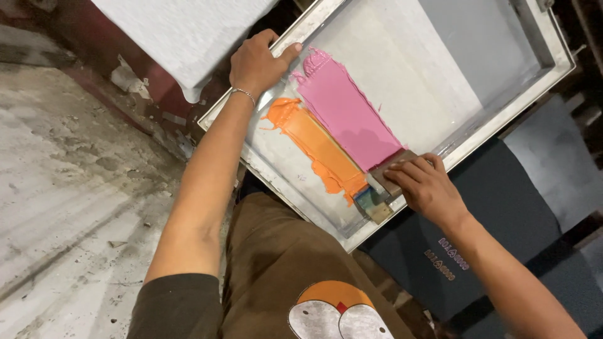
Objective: Manually screen printing a design onto white fabric pieces using pink and orange ink.
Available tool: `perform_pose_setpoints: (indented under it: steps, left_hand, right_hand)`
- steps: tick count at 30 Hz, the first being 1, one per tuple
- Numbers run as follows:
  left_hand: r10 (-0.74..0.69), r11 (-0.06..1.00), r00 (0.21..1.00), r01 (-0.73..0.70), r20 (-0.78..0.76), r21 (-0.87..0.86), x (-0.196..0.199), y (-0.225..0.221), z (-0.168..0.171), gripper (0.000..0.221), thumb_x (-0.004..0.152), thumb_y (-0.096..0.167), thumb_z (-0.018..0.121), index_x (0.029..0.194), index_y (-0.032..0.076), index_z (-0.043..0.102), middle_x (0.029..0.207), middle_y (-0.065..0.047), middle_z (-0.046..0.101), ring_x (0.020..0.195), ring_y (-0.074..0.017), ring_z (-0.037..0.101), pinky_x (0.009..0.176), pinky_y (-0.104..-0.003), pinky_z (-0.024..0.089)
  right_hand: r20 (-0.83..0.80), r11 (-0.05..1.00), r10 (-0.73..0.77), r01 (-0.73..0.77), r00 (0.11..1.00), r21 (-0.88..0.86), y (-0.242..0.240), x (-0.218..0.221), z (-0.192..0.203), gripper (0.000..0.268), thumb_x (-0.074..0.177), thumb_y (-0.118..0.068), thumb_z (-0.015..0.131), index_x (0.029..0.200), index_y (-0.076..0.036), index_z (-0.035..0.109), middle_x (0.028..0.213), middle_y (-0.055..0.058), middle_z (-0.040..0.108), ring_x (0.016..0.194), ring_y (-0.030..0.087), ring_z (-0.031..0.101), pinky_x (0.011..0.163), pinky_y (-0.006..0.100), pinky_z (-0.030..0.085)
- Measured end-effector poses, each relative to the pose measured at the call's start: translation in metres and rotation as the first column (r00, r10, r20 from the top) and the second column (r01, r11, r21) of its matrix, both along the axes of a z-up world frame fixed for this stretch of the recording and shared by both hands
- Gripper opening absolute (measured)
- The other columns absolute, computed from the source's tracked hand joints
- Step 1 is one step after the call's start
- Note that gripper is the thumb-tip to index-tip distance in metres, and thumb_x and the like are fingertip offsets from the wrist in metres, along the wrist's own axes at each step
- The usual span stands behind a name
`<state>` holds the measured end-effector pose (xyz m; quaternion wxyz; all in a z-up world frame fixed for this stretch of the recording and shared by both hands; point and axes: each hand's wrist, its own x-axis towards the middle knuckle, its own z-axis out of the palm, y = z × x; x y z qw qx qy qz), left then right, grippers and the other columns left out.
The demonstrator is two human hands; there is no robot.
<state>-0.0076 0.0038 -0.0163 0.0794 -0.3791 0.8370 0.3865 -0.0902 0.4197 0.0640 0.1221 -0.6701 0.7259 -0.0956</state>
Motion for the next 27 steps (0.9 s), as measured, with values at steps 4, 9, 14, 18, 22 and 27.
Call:
perform_pose_setpoints:
  steps: [4, 9, 14, 18, 22, 27]
  left_hand:
    - [0.011, 1.000, 1.000, -0.011, 0.009, 0.008, 0.000, 0.001, 0.005, 0.064, 0.085, 0.073, 0.059, 0.116, 0.017, 0.066, 0.111, -0.012, 0.075, 0.102, -0.0403, 0.068, 0.081, -0.053, 0.050]
    - [0.005, 1.000, 1.000, -0.005, -0.006, -0.015, 0.000, 0.001, 0.002, 0.069, 0.085, 0.074, 0.058, 0.120, 0.015, 0.066, 0.116, -0.014, 0.074, 0.105, -0.0397, 0.068, 0.083, -0.053, 0.051]
    - [0.019, 1.000, 1.000, -0.019, 0.010, -0.012, -0.002, 0.000, 0.004, 0.068, 0.084, 0.074, 0.058, 0.118, 0.015, 0.066, 0.115, -0.012, 0.074, 0.106, -0.0389, 0.068, 0.085, -0.051, 0.050]
    - [-0.005, 1.000, 1.000, 0.005, -0.020, -0.026, 0.001, 0.001, -0.004, 0.064, 0.084, 0.075, 0.058, 0.110, 0.018, 0.067, 0.107, -0.011, 0.076, 0.099, -0.0382, 0.070, 0.078, -0.052, 0.051]
    - [-0.009, 1.000, 1.000, 0.008, -0.017, -0.020, 0.002, 0.002, 0.003, 0.070, 0.085, 0.077, 0.054, 0.115, 0.015, 0.066, 0.109, -0.011, 0.075, 0.100, -0.0365, 0.069, 0.079, -0.052, 0.051]
    - [-0.019, 0.999, 1.000, 0.018, -0.020, -0.040, 0.001, 0.000, -0.005, 0.068, 0.085, 0.077, 0.056, 0.112, 0.015, 0.065, 0.110, -0.012, 0.074, 0.101, -0.0401, 0.067, 0.080, -0.055, 0.049]
  right_hand:
    - [0.050, 0.998, -0.053, 0.052, 0.997, 0.033, -0.026, -0.014, 0.004, 0.027, 0.095, -0.012, 0.070, 0.121, -0.019, 0.068, 0.118, 0.002, 0.069, 0.108, 0.025, 0.064, 0.092, 0.040, 0.039]
    - [-0.052, 0.978, 0.006, -0.017, 0.999, -0.207, -0.143, -0.026, -0.001, 0.039, 0.084, 0.011, 0.070, 0.111, -0.017, 0.073, 0.114, 0.002, 0.067, 0.106, 0.026, 0.060, 0.093, 0.039, 0.041]
    - [-0.034, 0.961, 0.083, -0.089, 0.996, -0.263, -0.181, -0.030, -0.010, 0.028, 0.090, 0.010, 0.063, 0.100, -0.015, 0.071, 0.100, -0.001, 0.068, 0.089, 0.023, 0.055, 0.088, 0.038, 0.039]
    - [-0.032, 0.982, 0.087, -0.091, 0.996, -0.163, -0.156, -0.021, -0.006, 0.020, 0.098, 0.001, 0.060, 0.095, -0.015, 0.070, 0.089, -0.001, 0.063, 0.081, 0.025, 0.051, 0.081, 0.040, 0.036]
    - [-0.010, 0.994, 0.071, -0.071, 0.997, -0.088, -0.116, -0.012, 0.001, 0.039, 0.078, 0.017, 0.057, 0.098, -0.015, 0.069, 0.089, 0.000, 0.061, 0.084, 0.026, 0.050, 0.082, 0.043, 0.037]
    - [-0.010, 1.000, 0.000, 0.001, 1.000, 0.008, -0.047, 0.005, 0.007, 0.044, 0.078, 0.015, 0.062, 0.109, -0.014, 0.071, 0.107, 0.000, 0.065, 0.097, 0.026, 0.055, 0.089, 0.042, 0.037]
